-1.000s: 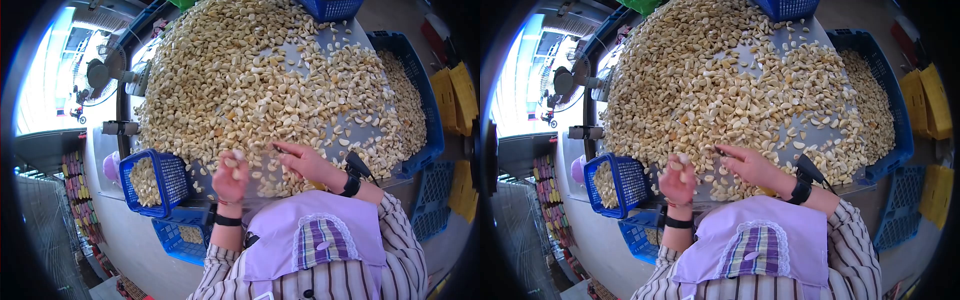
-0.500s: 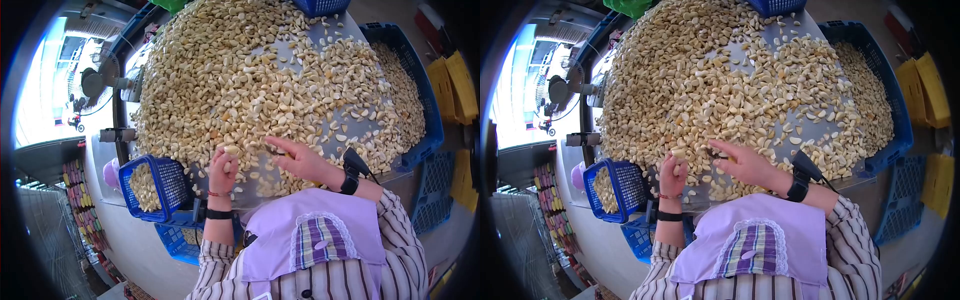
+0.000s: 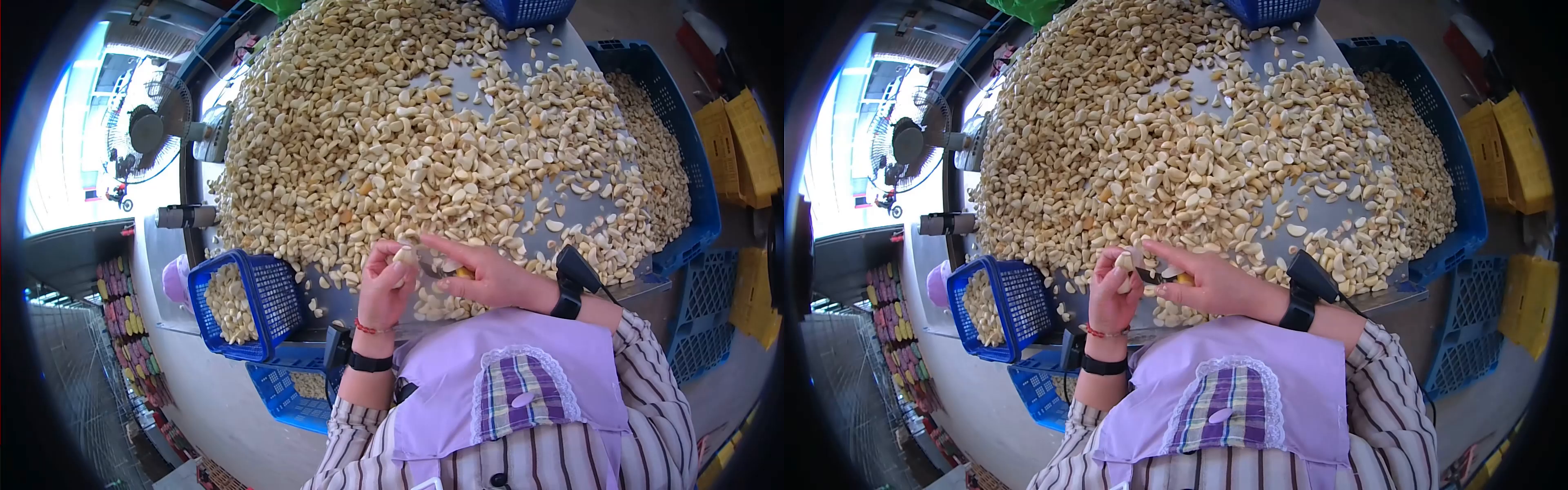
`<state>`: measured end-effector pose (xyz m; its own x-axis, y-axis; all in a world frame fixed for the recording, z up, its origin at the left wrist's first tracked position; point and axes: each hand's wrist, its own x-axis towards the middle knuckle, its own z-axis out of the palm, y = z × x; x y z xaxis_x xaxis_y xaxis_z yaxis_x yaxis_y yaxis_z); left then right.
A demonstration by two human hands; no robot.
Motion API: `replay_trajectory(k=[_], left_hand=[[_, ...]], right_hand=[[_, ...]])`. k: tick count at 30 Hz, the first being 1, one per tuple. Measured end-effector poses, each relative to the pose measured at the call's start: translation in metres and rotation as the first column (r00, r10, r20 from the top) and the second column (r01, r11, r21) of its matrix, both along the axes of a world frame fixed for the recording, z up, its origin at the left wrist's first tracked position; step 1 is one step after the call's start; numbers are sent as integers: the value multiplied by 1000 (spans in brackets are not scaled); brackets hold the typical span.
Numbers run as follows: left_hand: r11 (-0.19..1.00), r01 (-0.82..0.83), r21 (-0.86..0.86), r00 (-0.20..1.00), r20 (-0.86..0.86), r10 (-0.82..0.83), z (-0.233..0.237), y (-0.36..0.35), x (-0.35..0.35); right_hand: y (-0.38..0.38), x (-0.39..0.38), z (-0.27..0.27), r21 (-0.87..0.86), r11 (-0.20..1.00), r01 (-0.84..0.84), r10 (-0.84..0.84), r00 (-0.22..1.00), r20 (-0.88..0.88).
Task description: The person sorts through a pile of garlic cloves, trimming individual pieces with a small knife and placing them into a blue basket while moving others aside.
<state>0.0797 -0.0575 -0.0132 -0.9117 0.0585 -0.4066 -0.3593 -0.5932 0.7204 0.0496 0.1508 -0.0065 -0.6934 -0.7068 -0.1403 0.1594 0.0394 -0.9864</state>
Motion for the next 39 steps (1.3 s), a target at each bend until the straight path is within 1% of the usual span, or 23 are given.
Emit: replay_trajectory(k=[3, 5, 9, 11, 13, 15, 16, 17, 18, 19, 21, 23, 25, 26, 27, 28, 29, 31, 33, 35, 37, 38, 39], left_hand=[[993, 107, -54, 993, 61, -104, 1, -1, 5], [987, 143, -74, 986, 92, -136, -2, 1, 8], [988, 154, -34, 988, 32, -153, -1, 13, 13], [980, 136, 144, 990, 23, -141, 1, 16, 16], [967, 123, 222, 992, -32, -119, -3, 19, 16], [989, 134, 57, 991, -38, -132, -5, 17, 15], [989, 138, 58, 990, -37, -136, -8, 15, 15], [982, 167, -86, 977, -122, -177, -11, 11, 15], [956, 179, -231, 953, -200, -227, -12, 5, 14], [956, 177, -233, 953, -200, -226, -11, -1, 9], [930, 185, 318, 932, -357, -63, -9, -18, -11], [832, -159, 531, 973, -57, 223, -4, -42, -28], [973, 23, 230, 981, -192, 22, -29, -95, -61], [973, 24, 232, 981, -191, 22, -43, -110, -77], [821, 8, -571, 985, -136, -104, -56, -122, -93], [120, 11, -993, 990, -6, -144, -66, -131, -101], [118, 8, -993, 990, -9, -142, -73, -137, -103], [-443, -49, -895, 961, 79, -266, -76, -141, -110], [-347, 23, -937, 966, 111, -235, -67, -137, -111], [-52, 43, -998, 988, 50, -145, -74, -144, -110], [-95, -23, -995, 972, 0, -235, -72, -143, -101], [411, 65, -909, 995, 28, -95, -58, -132, -95], [814, 61, -578, 992, 127, 16, -42, -118, -89]], right_hand=[[-4, 2, -10, -29, 1000, 4, -6, 998, -62], [-4, 1, -8, -142, 990, -11, 28, 992, 120], [1, -1, 3, -109, 993, -54, 85, 950, 300], [-1, 1, 2, -212, 975, -65, 106, 976, 191], [-3, 2, 1, -207, 976, -72, 119, 967, 225], [-3, 1, 1, -201, 977, -74, 125, 958, 258], [-1, 0, 1, -138, 990, -21, 70, 931, 358], [1, -1, 2, -71, 997, 21, 13, 891, 454], [3, -2, 1, -71, 997, 19, 15, 890, 455], [5, -5, 1, -160, 984, 83, 11, 858, 513], [6, -8, 2, -247, 956, 155, 13, 823, 568], [9, -9, 2, -256, 939, 231, -45, 818, 573], [10, -10, -2, -238, 940, 243, -62, 810, 583], [10, -10, -4, -223, 943, 246, -68, 802, 593], [9, -10, -6, -223, 944, 243, -67, 802, 593], [8, -10, -8, -220, 945, 243, -64, 794, 605], [6, -11, -9, -217, 945, 244, -61, 785, 616], [5, -10, -12, -191, 956, 224, -69, 802, 594], [7, -11, -12, -161, 962, 220, -89, 812, 577], [8, -11, -12, -157, 961, 228, -103, 821, 562], [9, -9, -15, -130, 965, 227, -128, 844, 521], [9, -9, -16, -100, 970, 220, -148, 868, 475], [8, -8, -20, -94, 970, 226, -155, 865, 476]])
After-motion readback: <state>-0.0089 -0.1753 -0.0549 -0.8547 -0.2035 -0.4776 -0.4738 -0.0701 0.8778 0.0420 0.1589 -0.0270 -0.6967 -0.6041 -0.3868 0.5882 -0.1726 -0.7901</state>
